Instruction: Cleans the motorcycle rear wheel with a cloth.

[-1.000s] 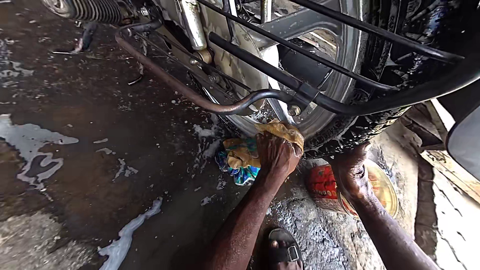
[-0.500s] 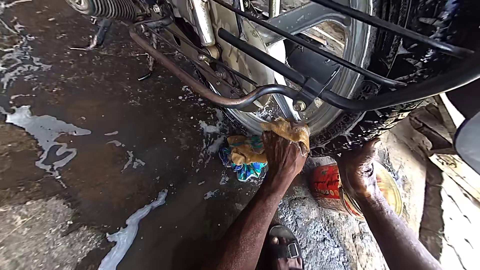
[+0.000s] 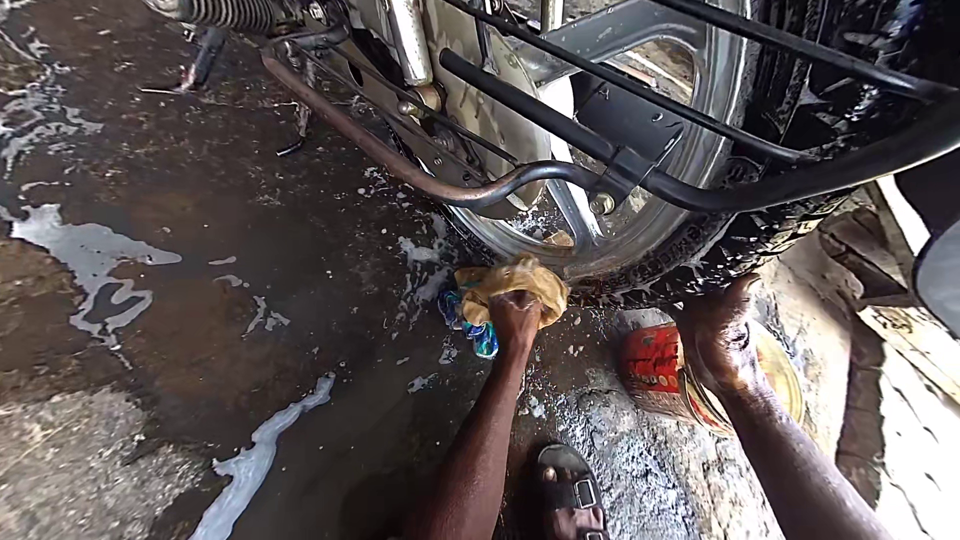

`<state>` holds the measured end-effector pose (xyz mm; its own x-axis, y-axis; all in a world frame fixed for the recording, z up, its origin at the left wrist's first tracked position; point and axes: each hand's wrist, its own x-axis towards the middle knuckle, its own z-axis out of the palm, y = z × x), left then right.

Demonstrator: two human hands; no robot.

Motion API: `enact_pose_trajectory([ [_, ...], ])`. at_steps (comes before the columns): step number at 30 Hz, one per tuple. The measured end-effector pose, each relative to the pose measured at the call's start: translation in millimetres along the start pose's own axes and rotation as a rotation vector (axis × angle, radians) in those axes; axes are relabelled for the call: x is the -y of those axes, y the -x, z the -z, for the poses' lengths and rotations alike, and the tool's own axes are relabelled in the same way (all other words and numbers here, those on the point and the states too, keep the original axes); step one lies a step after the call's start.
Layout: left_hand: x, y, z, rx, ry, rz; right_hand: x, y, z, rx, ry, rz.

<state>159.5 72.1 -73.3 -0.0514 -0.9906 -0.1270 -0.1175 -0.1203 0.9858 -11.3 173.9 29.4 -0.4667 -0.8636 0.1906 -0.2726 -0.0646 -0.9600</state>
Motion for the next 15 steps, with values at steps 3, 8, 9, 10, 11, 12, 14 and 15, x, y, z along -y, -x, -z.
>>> enact_pose_trajectory([
  [3,9.3,-3.0,1.0,-0.036,0.116,-0.015,3.2,-0.6,2.9,0.007,0.02,-0.021],
  [8,-41.5,-28.5,5.3,0.225,-0.073,-0.177,7.2,-2.6,2.3,0.001,0.008,-0.001],
  [9,-50.9,-37.1,3.3,0.299,-0.125,-0.2,8.1,-2.6,2.4,0.003,0.005,0.002],
  [10,-56.1,-46.5,-1.4,0.359,-0.184,-0.235,9.6,-2.3,2.0,0.006,0.003,0.006],
  [11,-59.9,-55.5,-6.7,0.411,-0.248,-0.258,11.0,-2.0,1.4,0.006,0.007,0.011],
  [12,-65.0,-62.6,-10.1,0.459,-0.322,-0.263,12.6,-1.3,0.9,0.009,0.014,0.014],
  [14,-77.1,-66.3,-10.2,0.515,-0.427,-0.249,15.6,1.9,1.1,0.029,0.032,0.018],
  [15,-77.2,-61.3,-9.9,0.479,-0.409,-0.27,15.1,2.7,1.3,0.031,0.027,0.025],
])
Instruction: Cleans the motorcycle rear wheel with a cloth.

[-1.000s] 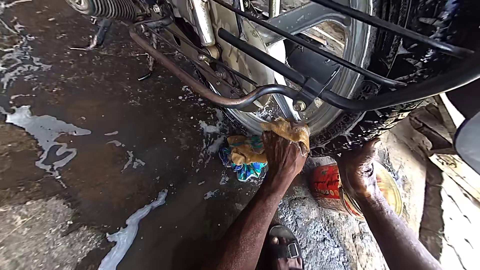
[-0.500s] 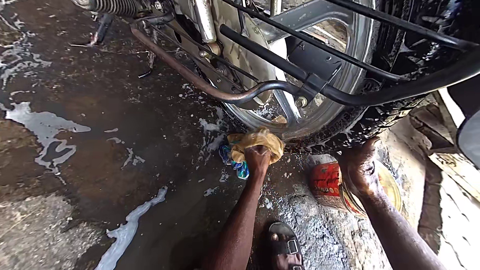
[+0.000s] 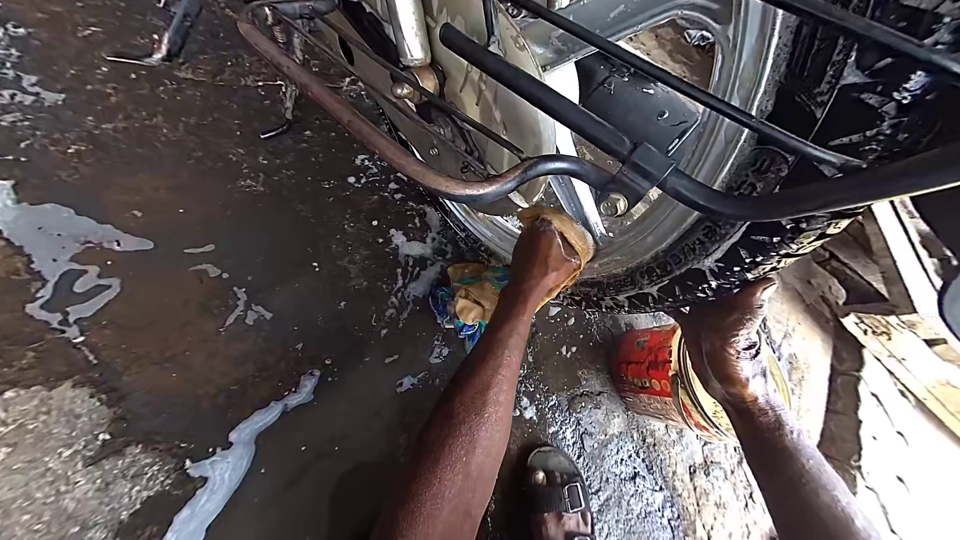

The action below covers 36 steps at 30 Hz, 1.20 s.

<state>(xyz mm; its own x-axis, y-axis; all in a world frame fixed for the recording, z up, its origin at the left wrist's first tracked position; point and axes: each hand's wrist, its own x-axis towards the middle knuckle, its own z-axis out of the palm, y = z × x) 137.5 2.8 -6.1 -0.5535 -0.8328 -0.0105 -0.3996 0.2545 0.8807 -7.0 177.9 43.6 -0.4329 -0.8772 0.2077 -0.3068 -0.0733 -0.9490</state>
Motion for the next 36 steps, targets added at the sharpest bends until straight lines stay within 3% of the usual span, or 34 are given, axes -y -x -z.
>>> enact_pose_trajectory([
  [3,6.7,11.6,-29.6,-0.334,0.32,-0.027,-2.6,-2.6,0.0,-0.012,-0.02,0.031],
  [7,-20.3,-23.5,-35.0,-0.639,0.799,0.114,-1.0,-2.6,5.6,-0.002,-0.03,0.033],
  [11,-15.1,-41.6,-36.2,-0.739,0.702,-0.051,-0.5,-5.7,7.0,0.025,-0.016,0.042],
  [14,-4.0,-16.8,-34.8,-0.582,0.382,-0.027,-2.1,-4.8,5.6,0.006,-0.024,0.029],
  [17,9.0,11.9,-40.3,-0.231,0.087,0.085,-6.9,-2.5,0.6,-0.052,-0.019,0.007],
  [20,10.3,23.2,-19.6,-0.098,0.104,0.18,-6.8,-3.0,-3.7,-0.098,-0.039,-0.033],
  [21,15.9,29.2,-16.2,-0.177,0.188,0.197,-4.4,-3.0,-3.2,-0.104,-0.039,-0.043],
  [24,46.1,45.4,-23.5,-0.729,0.627,0.387,5.7,-5.8,-4.9,-0.113,-0.02,-0.036],
  [26,62.5,47.2,-27.8,-0.829,0.617,0.44,13.0,-7.7,-9.2,-0.142,0.003,0.0],
  [28,56.6,48.8,-33.8,-0.634,0.457,0.355,20.1,-9.8,-14.5,-0.193,0.038,0.031],
  [30,33.9,42.7,-37.0,-0.411,0.353,0.138,29.3,-13.5,-20.4,-0.256,0.064,0.04],
  [32,12.6,29.0,-33.3,-0.311,0.319,-0.094,39.4,-18.9,-20.8,-0.283,0.085,0.044],
  [36,13.0,6.5,-13.5,-0.115,0.269,-0.223,28.5,-24.3,-1.5,-0.219,0.135,0.262],
])
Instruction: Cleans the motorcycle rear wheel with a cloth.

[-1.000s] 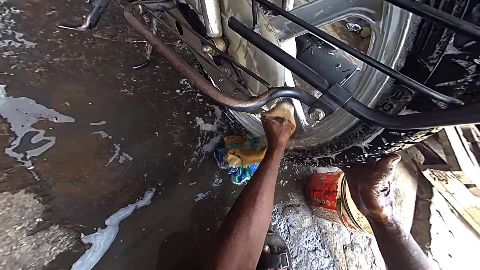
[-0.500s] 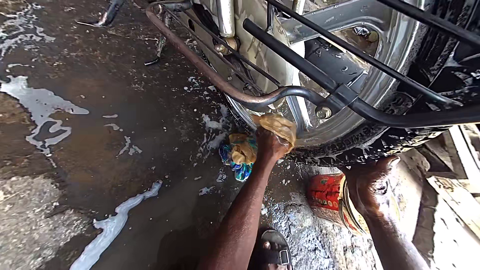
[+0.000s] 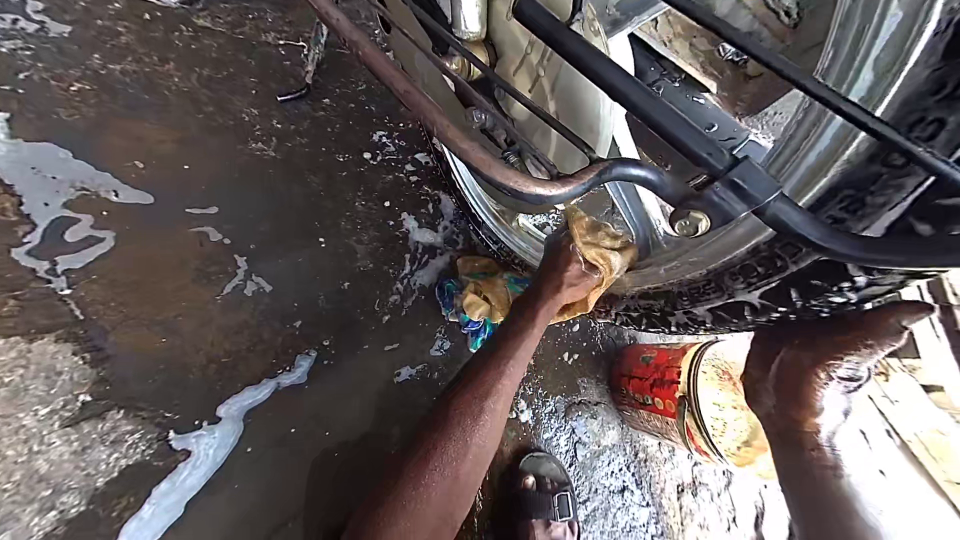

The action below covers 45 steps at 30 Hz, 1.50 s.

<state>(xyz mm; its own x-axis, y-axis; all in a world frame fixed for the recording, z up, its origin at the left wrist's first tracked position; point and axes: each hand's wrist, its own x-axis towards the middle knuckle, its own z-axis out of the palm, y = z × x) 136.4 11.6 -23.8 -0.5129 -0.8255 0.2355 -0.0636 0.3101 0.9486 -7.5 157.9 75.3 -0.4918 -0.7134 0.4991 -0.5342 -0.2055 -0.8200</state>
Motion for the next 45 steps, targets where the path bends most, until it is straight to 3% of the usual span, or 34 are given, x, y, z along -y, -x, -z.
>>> enact_pose_trajectory([
  [2,7.1,-6.7,2.3,0.026,-0.064,-0.061,-21.6,9.4,6.6,0.002,0.039,0.034],
  [5,31.1,-12.9,14.6,0.072,-0.245,-0.175,-13.6,31.1,-13.4,-0.031,0.112,-0.148],
  [7,19.5,-15.8,22.8,0.076,-0.335,-0.289,-3.4,34.7,-27.7,-0.024,0.116,-0.168],
  [9,-8.0,-20.5,19.6,0.018,-0.243,-0.413,-36.4,33.2,-13.0,0.007,0.016,-0.093],
  [11,-12.3,-17.4,21.8,0.157,-0.177,-0.31,-48.8,30.0,0.2,0.038,-0.03,-0.07],
  [14,15.5,-17.7,36.1,0.326,-0.267,-0.168,-39.5,23.1,1.5,0.038,0.006,-0.078],
  [16,6.5,-17.7,35.9,0.294,-0.265,-0.179,-32.9,21.3,-1.8,0.019,0.011,-0.079],
  [19,-24.3,-17.0,24.4,0.155,-0.086,-0.342,-25.5,22.4,-4.4,0.003,0.009,-0.057],
  [24,29.4,-27.3,41.4,0.343,-0.195,-0.14,-22.7,5.4,3.3,0.033,-0.007,0.063],
  [28,-37.0,-25.5,28.3,0.179,0.019,-0.338,-50.2,26.1,11.8,0.066,0.064,-0.011],
  [33,12.5,-36.9,40.0,0.415,-0.259,-0.252,-60.8,30.9,13.0,0.129,0.025,-0.041],
  [38,-56.3,-29.3,34.3,0.186,0.108,-0.353,-48.5,25.5,-4.1,0.006,0.006,0.048],
  [40,-28.3,-27.9,34.9,0.23,-0.01,-0.349,-33.3,17.3,-4.9,0.004,0.021,0.04],
  [42,8.6,-30.4,43.8,0.381,-0.234,-0.235,-25.1,9.1,-2.4,0.02,0.021,0.044],
  [43,11.1,-31.9,46.6,0.454,-0.333,-0.177,-23.5,7.1,-1.2,0.032,0.015,0.064],
  [45,-19.3,-33.1,44.5,0.455,-0.383,-0.232,-27.2,9.3,2.0,0.052,0.016,0.096],
])
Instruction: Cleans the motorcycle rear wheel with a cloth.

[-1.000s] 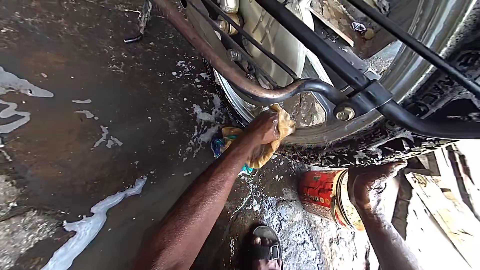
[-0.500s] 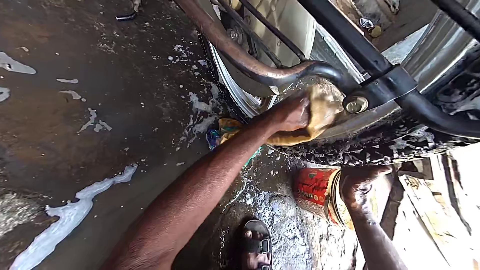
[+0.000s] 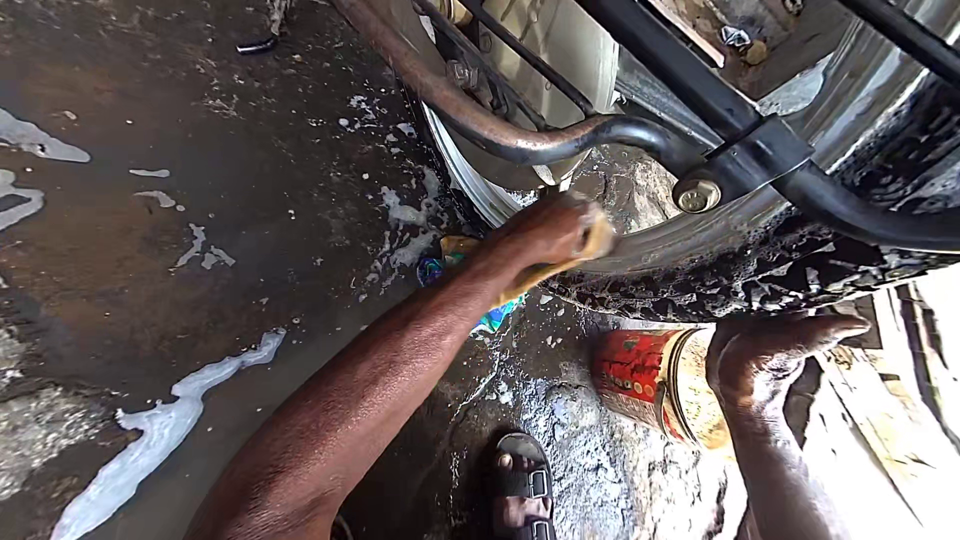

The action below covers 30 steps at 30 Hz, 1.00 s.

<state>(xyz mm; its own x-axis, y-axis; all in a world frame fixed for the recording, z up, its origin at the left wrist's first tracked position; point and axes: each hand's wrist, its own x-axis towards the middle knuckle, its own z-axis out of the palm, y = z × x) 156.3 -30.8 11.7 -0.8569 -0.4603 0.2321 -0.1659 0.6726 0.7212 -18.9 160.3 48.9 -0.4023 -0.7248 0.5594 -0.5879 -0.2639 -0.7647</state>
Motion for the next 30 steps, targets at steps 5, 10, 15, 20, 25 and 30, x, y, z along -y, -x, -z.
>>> enact_pose_trajectory([
  [5,-45.7,-6.8,13.3,-0.343,0.221,-0.205,-23.3,26.8,-1.7,0.016,-0.01,-0.168],
  [10,1.7,3.4,-11.0,0.055,-0.027,0.09,-18.0,17.4,-7.8,0.003,-0.066,-0.12],
  [15,-49.8,-3.4,17.4,-0.199,0.076,-0.083,-8.3,6.2,-20.5,-0.061,-0.074,-0.043],
  [20,-6.3,4.5,-7.4,0.046,-0.032,0.137,2.6,-0.9,-22.1,-0.087,-0.054,-0.059],
  [25,-19.2,11.4,-29.9,-0.053,-0.162,0.311,-2.7,3.1,-29.3,-0.099,-0.04,-0.021],
  [30,-8.1,39.1,-90.6,-0.503,-0.039,0.286,-5.3,5.6,-23.3,-0.038,-0.095,-0.086],
])
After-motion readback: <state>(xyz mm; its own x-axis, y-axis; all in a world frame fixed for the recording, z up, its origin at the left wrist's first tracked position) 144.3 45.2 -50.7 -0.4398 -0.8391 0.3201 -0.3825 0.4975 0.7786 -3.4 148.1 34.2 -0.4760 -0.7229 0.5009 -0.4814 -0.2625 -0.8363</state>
